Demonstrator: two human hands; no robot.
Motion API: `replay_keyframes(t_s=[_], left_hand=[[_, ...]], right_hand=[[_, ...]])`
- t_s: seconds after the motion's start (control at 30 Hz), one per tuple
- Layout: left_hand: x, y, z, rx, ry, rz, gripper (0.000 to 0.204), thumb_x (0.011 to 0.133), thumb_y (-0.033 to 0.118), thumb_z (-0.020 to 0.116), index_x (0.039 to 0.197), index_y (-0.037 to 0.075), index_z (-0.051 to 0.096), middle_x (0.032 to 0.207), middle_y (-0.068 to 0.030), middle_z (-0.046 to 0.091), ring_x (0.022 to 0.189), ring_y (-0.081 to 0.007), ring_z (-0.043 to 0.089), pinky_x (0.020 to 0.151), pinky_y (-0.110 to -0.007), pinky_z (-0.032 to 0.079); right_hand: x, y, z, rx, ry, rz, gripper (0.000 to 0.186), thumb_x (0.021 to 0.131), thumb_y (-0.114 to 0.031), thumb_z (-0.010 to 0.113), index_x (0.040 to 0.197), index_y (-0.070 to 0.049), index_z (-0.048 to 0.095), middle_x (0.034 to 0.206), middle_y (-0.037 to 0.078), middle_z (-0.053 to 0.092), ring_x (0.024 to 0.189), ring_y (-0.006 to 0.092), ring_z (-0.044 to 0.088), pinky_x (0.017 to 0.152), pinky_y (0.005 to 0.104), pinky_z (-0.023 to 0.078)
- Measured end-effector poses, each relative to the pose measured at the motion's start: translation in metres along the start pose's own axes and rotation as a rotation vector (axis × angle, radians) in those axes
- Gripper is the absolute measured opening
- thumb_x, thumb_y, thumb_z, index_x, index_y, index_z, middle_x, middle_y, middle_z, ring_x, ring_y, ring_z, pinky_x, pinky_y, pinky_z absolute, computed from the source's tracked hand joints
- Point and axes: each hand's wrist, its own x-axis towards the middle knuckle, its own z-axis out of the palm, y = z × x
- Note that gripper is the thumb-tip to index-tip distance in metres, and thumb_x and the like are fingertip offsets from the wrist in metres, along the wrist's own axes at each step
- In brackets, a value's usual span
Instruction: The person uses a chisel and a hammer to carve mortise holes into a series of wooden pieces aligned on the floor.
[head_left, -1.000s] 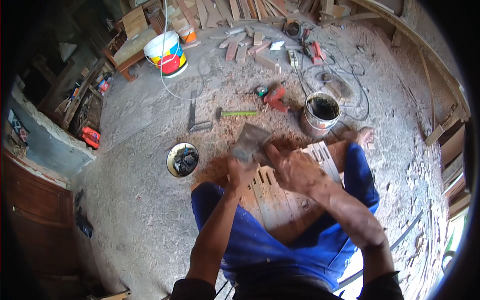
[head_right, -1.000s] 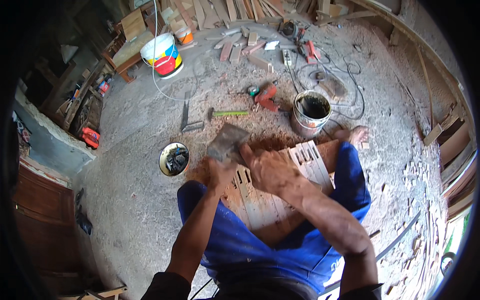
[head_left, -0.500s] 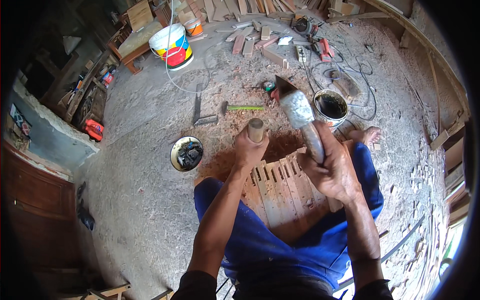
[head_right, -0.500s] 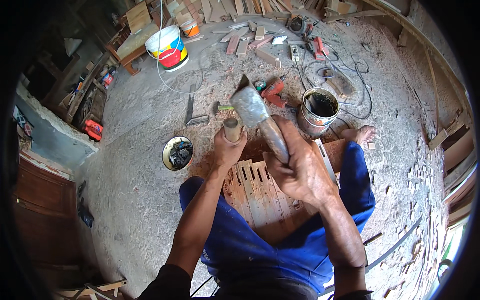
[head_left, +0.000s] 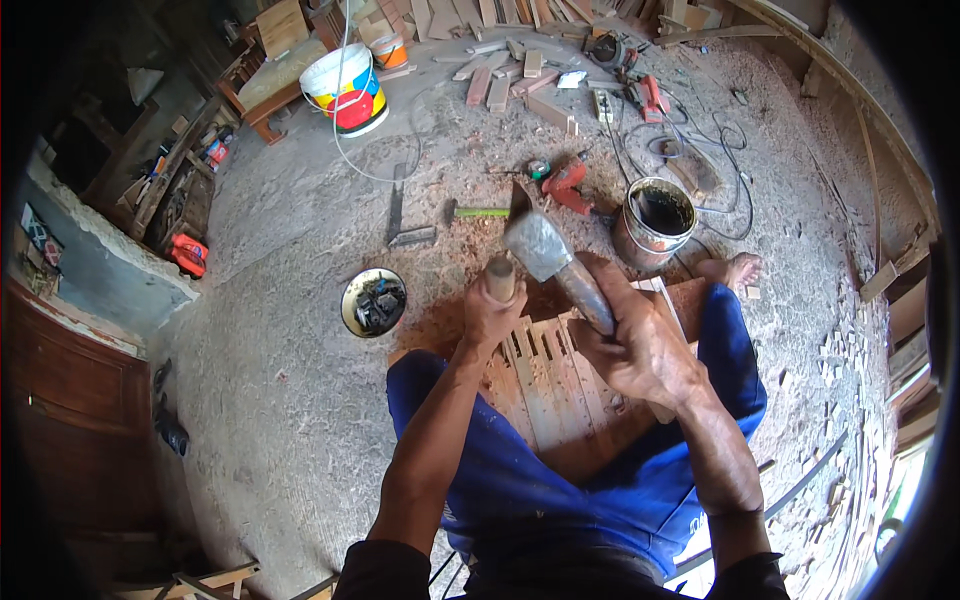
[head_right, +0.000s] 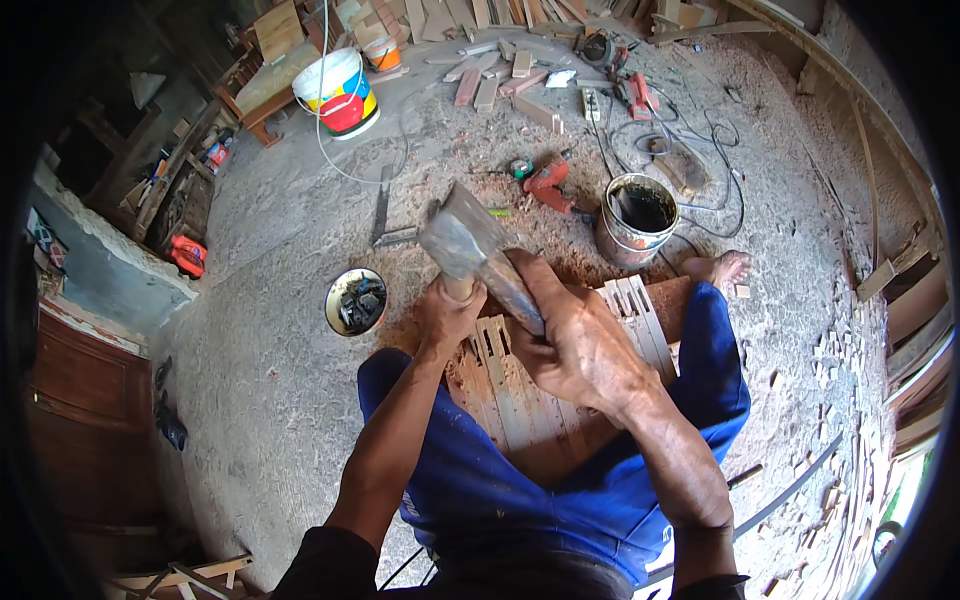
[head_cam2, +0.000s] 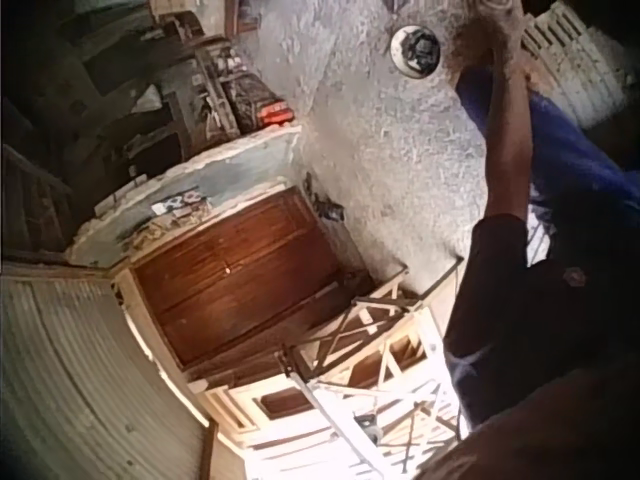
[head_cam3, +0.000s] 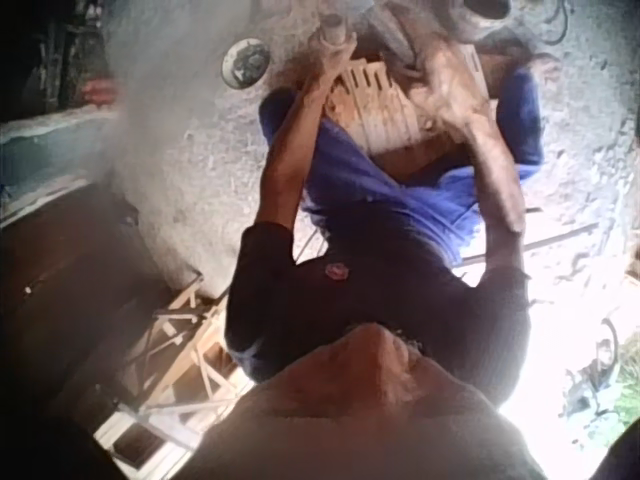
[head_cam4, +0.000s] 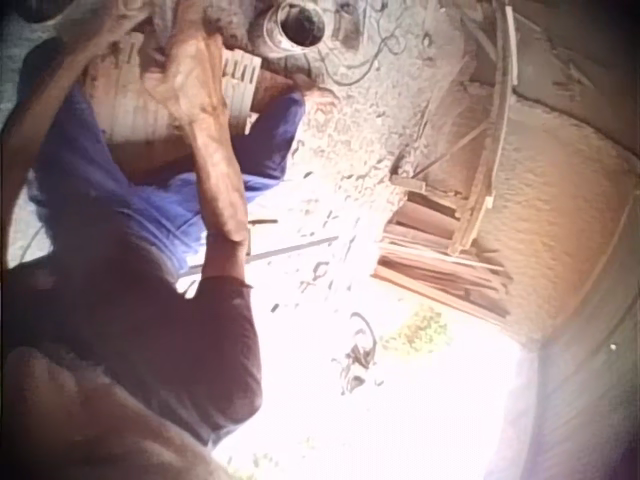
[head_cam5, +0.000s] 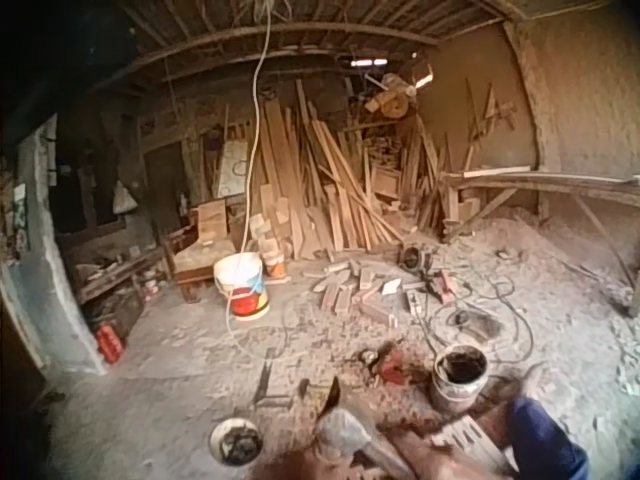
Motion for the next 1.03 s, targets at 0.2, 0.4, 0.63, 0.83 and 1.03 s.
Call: replay_keyframes(t_s=[0.2, 0.4, 0.63, 0.83, 1.03], left_hand=[[-0.008, 0.024, -0.007, 0.020, -0.056, -0.083, 0.022, 0.078, 0.010, 0.077, 0.094, 0.002, 0.065, 0.084, -0.0089, 0.069, 0.077, -0.0185, 0.068, 0.070, -0.034, 0.054], [-0.013, 0.018, -0.016, -0.130, -0.039, -0.021, 0.028, 0.080, 0.005, 0.073, 0.106, 0.003, 0.066, 0.098, -0.0118, 0.070, 0.094, -0.0241, 0.068, 0.081, -0.036, 0.053], [-0.016, 0.014, -0.019, -0.057, -0.050, -0.100, 0.020, 0.078, 0.011, 0.080, 0.079, 0.004, 0.061, 0.072, -0.0047, 0.065, 0.065, -0.0119, 0.061, 0.059, -0.032, 0.050], [-0.058, 0.007, -0.024, -0.221, -0.275, -0.037, 0.016, 0.081, 0.016, 0.078, 0.079, 0.008, 0.064, 0.080, -0.0013, 0.068, 0.075, -0.0135, 0.065, 0.068, -0.033, 0.052], [-0.015, 0.040, -0.012, -0.072, -0.128, -0.365, 0.039, 0.086, 0.044, 0.066, 0.093, 0.006, 0.059, 0.085, -0.0035, 0.064, 0.078, -0.0196, 0.063, 0.075, -0.038, 0.053]], right_hand=[[0.018, -0.008, 0.007, -0.257, 0.047, -0.204, 0.060, 0.084, 0.002, 0.059, 0.141, -0.006, 0.040, 0.066, 0.010, 0.061, 0.052, 0.0226, 0.061, 0.046, 0.0383, 0.048], [0.021, 0.062, 0.044, -0.445, -0.096, -0.329, 0.057, 0.080, -0.008, 0.064, 0.132, 0.001, 0.042, 0.080, 0.027, 0.065, 0.064, 0.0421, 0.067, 0.059, 0.0525, 0.054], [0.032, -0.007, 0.017, 0.111, -0.113, -0.009, 0.031, 0.093, -0.023, 0.056, 0.117, -0.005, 0.049, 0.072, 0.022, 0.065, 0.055, 0.0324, 0.066, 0.044, 0.0459, 0.050], [0.018, 0.059, 0.050, -0.501, -0.375, -0.042, 0.065, 0.081, -0.003, 0.056, 0.141, 0.005, 0.036, 0.095, 0.031, 0.068, 0.085, 0.0457, 0.069, 0.078, 0.0517, 0.056], [-0.026, 0.061, 0.037, -0.080, -0.150, 0.189, 0.071, 0.080, -0.003, 0.058, 0.147, -0.011, 0.037, 0.087, 0.030, 0.068, 0.077, 0.0449, 0.069, 0.074, 0.0516, 0.055]])
